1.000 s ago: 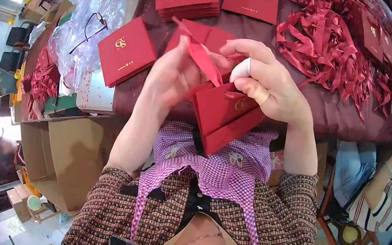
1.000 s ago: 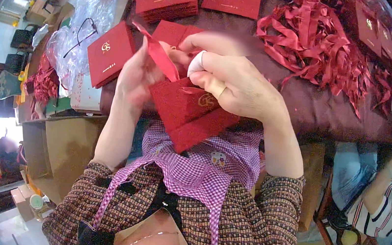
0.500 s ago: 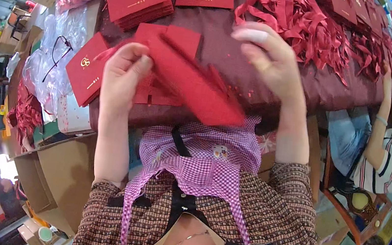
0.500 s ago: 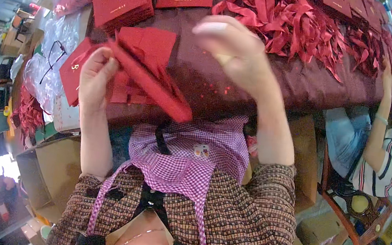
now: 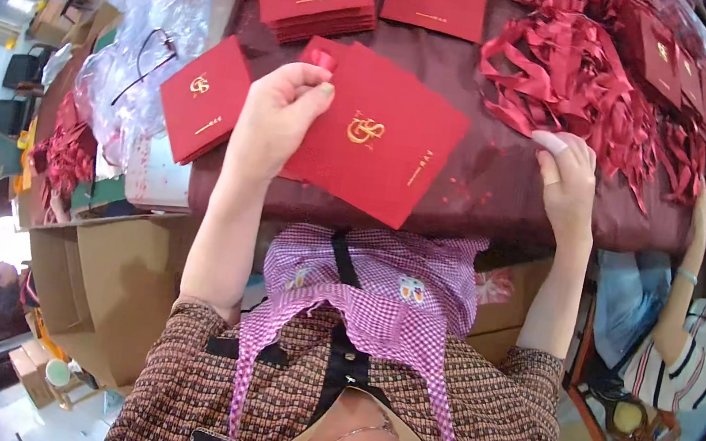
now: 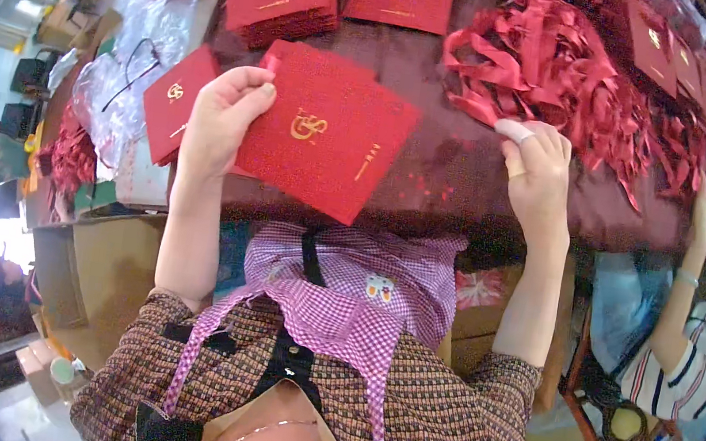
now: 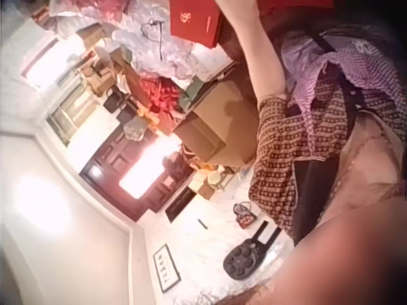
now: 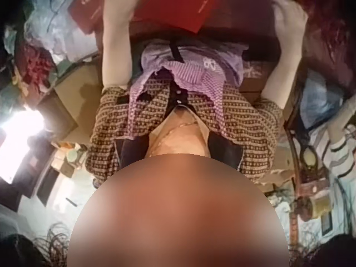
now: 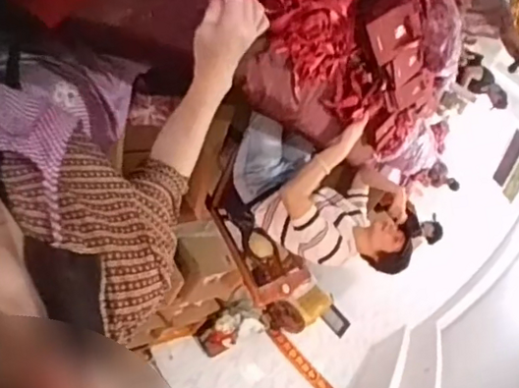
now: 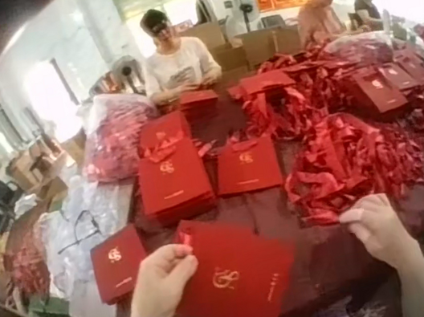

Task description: The person takes red ribbons out of a plastic bag and attaches the ribbon handles onto small red gift bags by hand.

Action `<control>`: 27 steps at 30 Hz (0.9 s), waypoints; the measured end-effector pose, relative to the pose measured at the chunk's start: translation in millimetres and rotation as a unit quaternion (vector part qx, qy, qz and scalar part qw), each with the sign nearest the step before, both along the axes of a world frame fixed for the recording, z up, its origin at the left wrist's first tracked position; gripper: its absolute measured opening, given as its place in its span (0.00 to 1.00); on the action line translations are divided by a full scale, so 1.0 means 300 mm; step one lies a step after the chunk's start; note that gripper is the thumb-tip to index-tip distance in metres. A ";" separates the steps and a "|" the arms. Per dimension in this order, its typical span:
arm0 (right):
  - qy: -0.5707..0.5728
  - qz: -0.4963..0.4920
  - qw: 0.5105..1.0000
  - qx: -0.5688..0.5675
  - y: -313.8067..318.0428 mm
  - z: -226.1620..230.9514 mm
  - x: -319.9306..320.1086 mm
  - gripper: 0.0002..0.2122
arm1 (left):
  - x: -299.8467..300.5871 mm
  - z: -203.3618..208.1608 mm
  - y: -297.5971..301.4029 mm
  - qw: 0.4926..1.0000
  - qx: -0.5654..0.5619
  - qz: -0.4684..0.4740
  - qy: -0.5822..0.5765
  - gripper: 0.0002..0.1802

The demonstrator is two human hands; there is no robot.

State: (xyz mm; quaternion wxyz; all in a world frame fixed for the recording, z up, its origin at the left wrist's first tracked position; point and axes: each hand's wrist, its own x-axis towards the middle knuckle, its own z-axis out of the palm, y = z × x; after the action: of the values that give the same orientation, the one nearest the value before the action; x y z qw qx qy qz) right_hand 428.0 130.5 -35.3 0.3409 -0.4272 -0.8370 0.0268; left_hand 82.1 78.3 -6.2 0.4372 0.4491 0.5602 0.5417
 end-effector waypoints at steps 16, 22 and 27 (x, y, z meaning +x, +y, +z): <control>0.072 0.170 0.983 0.016 -0.033 0.075 -0.502 0.04 | 0.051 0.019 -0.046 0.993 0.060 0.022 0.100 0.09; 0.060 0.174 0.983 0.014 -0.021 0.083 -0.526 0.05 | 0.071 0.040 -0.066 0.987 0.090 0.008 0.130 0.09; 0.075 0.192 0.979 -0.006 -0.017 0.089 -0.526 0.05 | 0.068 0.057 -0.076 0.985 0.079 -0.005 0.153 0.10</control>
State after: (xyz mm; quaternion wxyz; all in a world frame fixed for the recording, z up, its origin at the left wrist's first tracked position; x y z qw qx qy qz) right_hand 270.4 125.6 -8.5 0.3885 -0.2579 -0.8752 0.1288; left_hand 102.6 55.6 10.8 0.3122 0.5627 0.5737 0.5067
